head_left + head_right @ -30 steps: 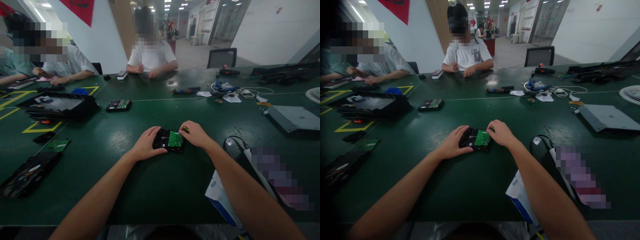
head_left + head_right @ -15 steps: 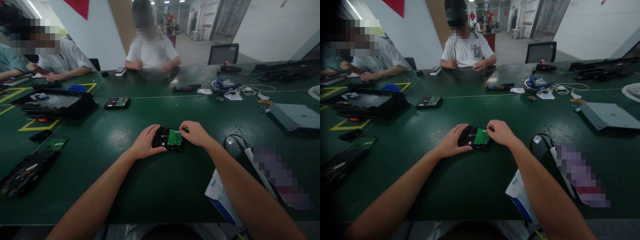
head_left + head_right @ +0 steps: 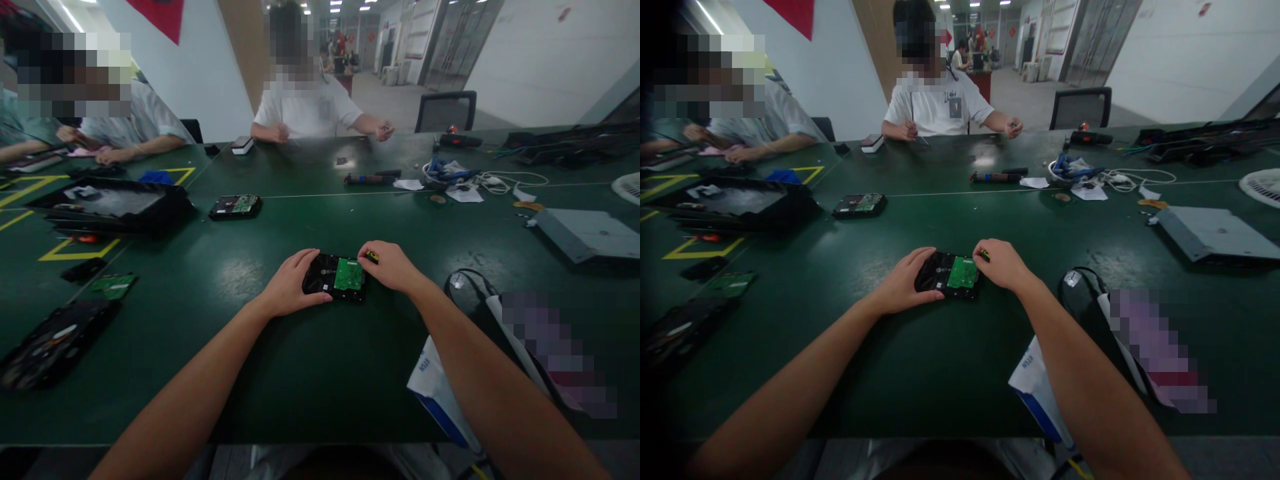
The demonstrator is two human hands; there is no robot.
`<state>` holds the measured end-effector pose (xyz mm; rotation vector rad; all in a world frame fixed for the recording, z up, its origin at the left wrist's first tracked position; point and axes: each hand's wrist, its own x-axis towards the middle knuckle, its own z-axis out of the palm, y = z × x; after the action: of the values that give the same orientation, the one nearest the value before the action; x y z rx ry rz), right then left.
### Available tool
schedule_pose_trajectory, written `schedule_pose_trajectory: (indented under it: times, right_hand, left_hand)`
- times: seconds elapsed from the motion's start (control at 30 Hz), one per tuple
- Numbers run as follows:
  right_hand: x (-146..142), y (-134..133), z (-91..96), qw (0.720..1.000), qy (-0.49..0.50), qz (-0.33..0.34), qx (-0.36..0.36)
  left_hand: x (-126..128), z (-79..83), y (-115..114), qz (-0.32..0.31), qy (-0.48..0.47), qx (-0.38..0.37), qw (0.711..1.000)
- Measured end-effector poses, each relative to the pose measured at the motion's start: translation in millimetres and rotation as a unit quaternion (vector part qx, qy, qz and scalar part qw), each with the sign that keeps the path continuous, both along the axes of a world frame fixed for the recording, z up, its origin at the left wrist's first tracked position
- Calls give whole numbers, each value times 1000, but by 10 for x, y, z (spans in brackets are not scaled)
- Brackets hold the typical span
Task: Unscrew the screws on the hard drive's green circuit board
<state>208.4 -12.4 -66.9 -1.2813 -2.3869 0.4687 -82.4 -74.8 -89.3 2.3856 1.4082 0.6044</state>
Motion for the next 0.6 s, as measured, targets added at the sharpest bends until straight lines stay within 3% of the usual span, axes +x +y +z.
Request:
schedule_pose_trajectory:
  times: [0.6]
  right_hand:
    - [-12,34,-72,1000,-15,17,14]
  left_hand:
    - [-15,-18,4,-15,3,11,1000]
